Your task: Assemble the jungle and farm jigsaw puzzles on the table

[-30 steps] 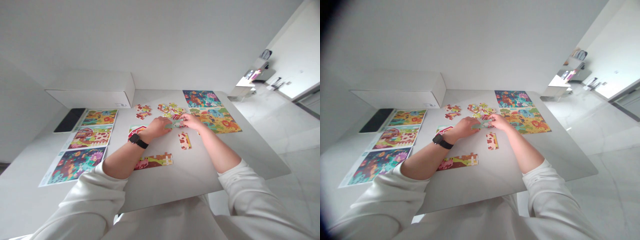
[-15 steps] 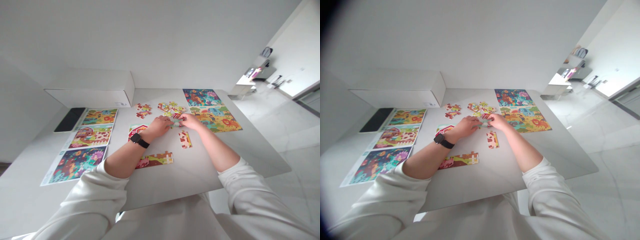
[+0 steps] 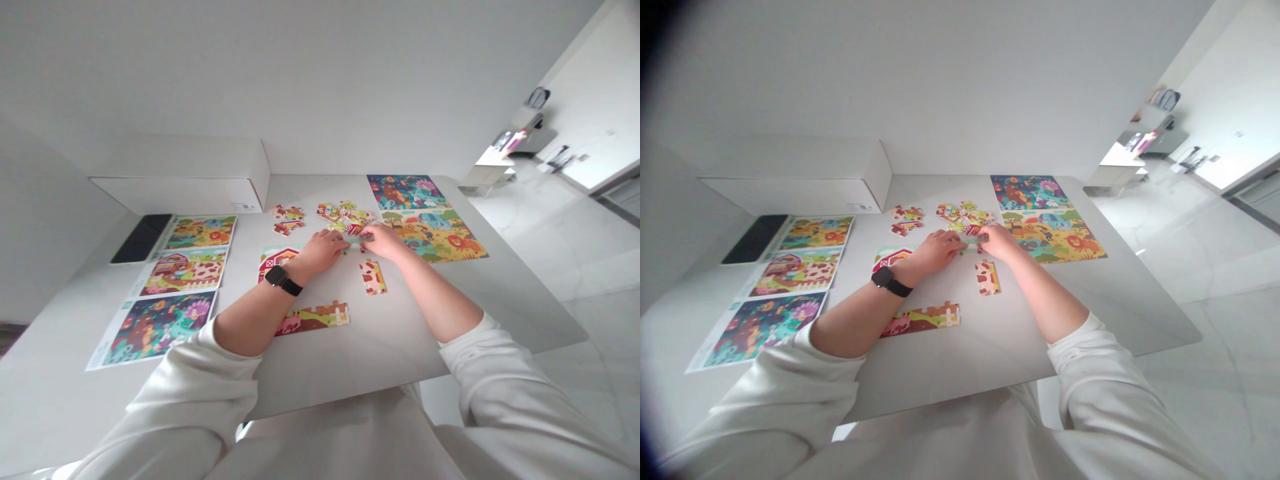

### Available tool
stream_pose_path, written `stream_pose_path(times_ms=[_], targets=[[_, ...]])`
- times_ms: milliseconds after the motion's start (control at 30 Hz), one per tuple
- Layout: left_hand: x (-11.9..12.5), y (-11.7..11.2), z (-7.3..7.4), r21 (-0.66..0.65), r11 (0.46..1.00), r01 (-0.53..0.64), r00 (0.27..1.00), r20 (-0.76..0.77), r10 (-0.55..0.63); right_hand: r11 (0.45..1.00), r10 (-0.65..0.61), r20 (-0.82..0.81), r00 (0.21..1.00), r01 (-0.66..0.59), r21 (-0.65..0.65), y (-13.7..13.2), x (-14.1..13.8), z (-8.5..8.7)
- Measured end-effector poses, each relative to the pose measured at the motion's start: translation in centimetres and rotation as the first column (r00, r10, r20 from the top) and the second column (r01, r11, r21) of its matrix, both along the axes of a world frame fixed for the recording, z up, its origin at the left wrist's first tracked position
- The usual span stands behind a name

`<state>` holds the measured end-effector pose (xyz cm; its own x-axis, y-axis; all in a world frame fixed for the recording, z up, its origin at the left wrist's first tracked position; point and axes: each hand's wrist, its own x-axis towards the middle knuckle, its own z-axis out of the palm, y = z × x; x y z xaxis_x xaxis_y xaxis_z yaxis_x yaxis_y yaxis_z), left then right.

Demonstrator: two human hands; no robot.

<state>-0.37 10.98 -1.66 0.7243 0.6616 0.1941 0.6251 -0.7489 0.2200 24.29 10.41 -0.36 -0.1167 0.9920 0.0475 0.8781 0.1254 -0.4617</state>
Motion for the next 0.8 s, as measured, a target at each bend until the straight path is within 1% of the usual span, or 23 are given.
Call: stream_pose_path(times_ms=[167,300,567,600,667,733,800], targets=[[0.1,-0.4,0.5,0.011,1.0,-0.008,1.0,-0.028,0.008,1.0,0.002,0.009,1.0,-0.002,0.003,-0.3,0.0,0.2],[0.1,-0.6,0.7,0.014,1.0,-0.01,1.0,-0.029,0.01,1.0,-0.002,-0.017,1.0,0.002,0.005,-0.5,-0.2,0.4],[0.0,-0.3,0.1,0.018,1.0,0.001,1.0,-0.012,-0.001,1.0,-0.002,-0.041,0.999,0.003,0.019,-0.6,-0.1,0.3],[0.0,-0.3,0.1,0.015,1.0,0.003,1.0,-0.01,-0.003,0.999,-0.01,-0.056,0.998,0.012,0.041,-0.5,0.0,0.3],[-0.1,-0.3,0.1,0.006,1.0,0.003,1.0,-0.001,-0.003,0.991,-0.061,-0.093,0.994,0.071,0.113,-0.3,0.5,0.2],[-0.1,-0.2,0.2,-0.007,1.0,0.001,1.0,0.016,0.0,0.969,-0.134,-0.13,0.982,0.158,0.19,-0.1,1.0,0.1],[-0.2,-0.2,0.4,-0.016,1.0,-0.003,0.999,0.033,0.004,0.949,-0.182,-0.158,0.971,0.215,0.231,0.1,1.5,-0.1]])
